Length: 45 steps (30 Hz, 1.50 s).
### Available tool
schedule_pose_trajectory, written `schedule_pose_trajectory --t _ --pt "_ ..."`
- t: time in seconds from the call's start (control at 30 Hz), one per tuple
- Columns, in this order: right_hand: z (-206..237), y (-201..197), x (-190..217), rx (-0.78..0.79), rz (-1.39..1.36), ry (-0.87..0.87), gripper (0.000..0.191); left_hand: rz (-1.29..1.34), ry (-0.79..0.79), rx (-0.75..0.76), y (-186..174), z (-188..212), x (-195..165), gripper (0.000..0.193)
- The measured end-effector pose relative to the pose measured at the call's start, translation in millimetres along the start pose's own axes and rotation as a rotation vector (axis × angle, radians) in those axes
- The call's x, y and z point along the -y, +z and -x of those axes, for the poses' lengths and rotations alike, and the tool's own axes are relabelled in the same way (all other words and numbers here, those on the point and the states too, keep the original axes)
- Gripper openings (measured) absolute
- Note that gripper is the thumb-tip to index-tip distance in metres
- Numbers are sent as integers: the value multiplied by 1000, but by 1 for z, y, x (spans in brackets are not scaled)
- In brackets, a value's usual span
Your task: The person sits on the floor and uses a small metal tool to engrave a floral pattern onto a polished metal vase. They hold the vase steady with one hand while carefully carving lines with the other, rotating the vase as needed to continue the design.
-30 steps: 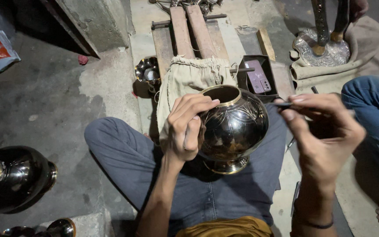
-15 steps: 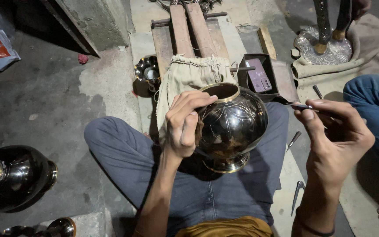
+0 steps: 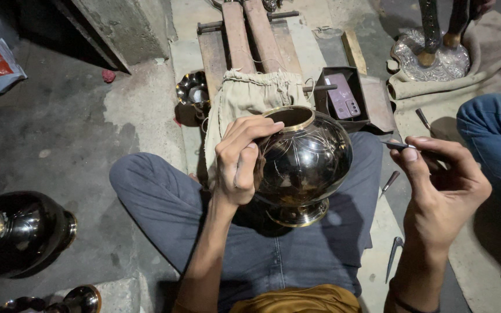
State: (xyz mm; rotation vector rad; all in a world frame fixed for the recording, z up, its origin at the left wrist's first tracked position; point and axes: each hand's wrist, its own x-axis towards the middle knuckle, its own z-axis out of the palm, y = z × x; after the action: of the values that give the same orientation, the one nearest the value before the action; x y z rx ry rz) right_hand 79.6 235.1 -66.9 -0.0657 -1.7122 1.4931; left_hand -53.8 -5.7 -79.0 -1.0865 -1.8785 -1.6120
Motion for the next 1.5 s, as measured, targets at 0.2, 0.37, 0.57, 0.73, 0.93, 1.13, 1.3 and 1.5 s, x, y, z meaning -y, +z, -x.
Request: schedule_pose_trajectory --t 0.2,0.37,0.57,0.73,0.93,1.13,1.3,1.5 --pt "5 5 0 18 -27 -21 7 21 11 -3 2 -1 0 43" --pt "12 18 5 86 -88 -37 10 11 7 2 1 -2 -2 42" --pt "23 32 14 99 -91 7 14 10 16 3 1 -3 -7 40" --pt "30 45 17 113 -58 -70 13 4 32 -2 2 -4 -9 40" --pt "30 53 27 79 73 -80 13 -6 43 0 1 -5 -11 41" --pt "24 57 35 58 237 -93 17 -24 41 -3 1 -5 -12 42" --pt "19 56 37 96 284 -148 14 -28 36 -1 1 -7 -15 43" --pt "21 54 40 64 155 -50 15 -41 10 7 -1 -6 -21 42"
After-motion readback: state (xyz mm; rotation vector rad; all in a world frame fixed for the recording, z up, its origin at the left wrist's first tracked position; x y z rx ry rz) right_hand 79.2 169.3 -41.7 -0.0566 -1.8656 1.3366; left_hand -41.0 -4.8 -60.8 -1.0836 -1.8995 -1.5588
